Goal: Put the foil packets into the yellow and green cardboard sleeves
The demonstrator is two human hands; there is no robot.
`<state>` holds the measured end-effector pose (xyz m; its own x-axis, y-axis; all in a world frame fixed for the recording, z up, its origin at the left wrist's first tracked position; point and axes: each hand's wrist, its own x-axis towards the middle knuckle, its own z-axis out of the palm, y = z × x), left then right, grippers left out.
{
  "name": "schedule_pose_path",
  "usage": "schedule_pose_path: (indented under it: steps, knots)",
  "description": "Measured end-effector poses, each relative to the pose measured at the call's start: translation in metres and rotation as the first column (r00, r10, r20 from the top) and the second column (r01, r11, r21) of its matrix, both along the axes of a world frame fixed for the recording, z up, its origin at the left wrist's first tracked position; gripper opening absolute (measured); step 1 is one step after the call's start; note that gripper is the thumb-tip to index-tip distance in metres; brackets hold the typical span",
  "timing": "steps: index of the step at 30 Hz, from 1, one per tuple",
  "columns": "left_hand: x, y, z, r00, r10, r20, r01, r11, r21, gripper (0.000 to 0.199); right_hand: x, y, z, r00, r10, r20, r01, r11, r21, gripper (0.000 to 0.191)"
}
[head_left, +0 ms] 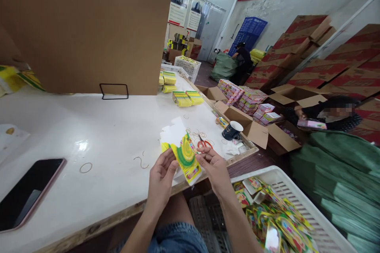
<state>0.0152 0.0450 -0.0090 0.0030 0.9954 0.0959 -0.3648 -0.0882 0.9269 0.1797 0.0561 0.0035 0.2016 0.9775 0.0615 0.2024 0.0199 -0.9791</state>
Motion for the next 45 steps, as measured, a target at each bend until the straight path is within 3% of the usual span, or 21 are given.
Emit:
schedule_pose_path:
  steps: [4,7,10,13,15,19,23,26,31,36,39,41,43,45]
  knots:
    - [-0.004,-0.002,0.006,0.924,-0.24,0.298,0.266,0.963,-0.048,0.045,-0.021,-0.017,0.005,0.924,0.039,-0.381,-0.075,0.994,-0.08,0.033]
    - [-0.008,-0.006,0.007,0.868,-0.297,0.399,0.337,0.941,-0.033,0.048,-0.028,-0.023,0.009,0.896,0.107,-0.431,-0.156,0.985,-0.078,0.031]
    - [-0.009,-0.008,0.009,0.874,-0.305,0.38,0.334,0.943,-0.011,0.046,-0.027,-0.028,0.015,0.927,0.163,-0.338,-0.195,0.979,-0.065,0.033]
    - [-0.008,-0.009,0.012,0.893,-0.318,0.318,0.33,0.944,0.018,0.047,-0.025,-0.032,0.02,0.968,0.15,-0.201,-0.169,0.983,-0.078,0.036]
    - [-0.006,-0.009,0.011,0.907,-0.304,0.292,0.32,0.947,-0.009,0.046,-0.027,-0.035,0.022,0.972,0.138,-0.192,-0.158,0.983,-0.092,0.037]
    - [-0.004,-0.009,0.008,0.957,-0.179,0.229,0.215,0.966,-0.141,0.04,-0.035,-0.039,0.021,0.957,0.162,-0.241,-0.194,0.974,-0.116,0.033]
    - [-0.005,-0.009,0.008,0.984,-0.088,0.157,0.111,0.984,-0.141,0.042,-0.04,-0.04,0.013,0.995,0.084,-0.057,-0.086,0.995,-0.042,0.029]
    - [-0.008,-0.013,0.013,0.997,-0.037,0.062,0.043,0.994,-0.103,0.058,-0.038,-0.039,0.012,0.998,0.061,0.035,-0.061,0.998,-0.004,0.024]
    - [-0.015,-0.022,0.024,0.97,-0.242,0.03,0.243,0.969,-0.043,0.065,-0.024,-0.038,0.031,0.972,0.235,0.017,-0.236,0.97,0.059,0.054]
    - [-0.019,-0.026,0.028,0.906,-0.413,0.092,0.421,0.903,-0.085,0.043,-0.006,-0.033,0.044,0.907,0.421,-0.022,-0.42,0.907,0.021,0.031]
    - [-0.016,-0.028,0.028,0.883,-0.447,0.143,0.463,0.88,-0.103,0.043,0.0,-0.031,0.045,0.913,0.402,0.075,-0.404,0.915,0.014,0.021]
    - [-0.013,-0.028,0.027,0.884,-0.434,0.174,0.455,0.884,-0.106,0.06,0.0,-0.03,0.044,0.926,0.359,0.12,-0.366,0.93,0.039,0.022]
    - [-0.011,-0.028,0.026,0.886,-0.423,0.191,0.447,0.887,-0.111,0.08,-0.003,-0.029,0.042,0.943,0.322,0.081,-0.327,0.942,0.069,0.021]
    - [-0.01,-0.027,0.024,0.887,-0.424,0.18,0.448,0.885,-0.124,0.084,-0.004,-0.028,0.04,0.952,0.305,0.004,-0.304,0.949,0.083,0.027]
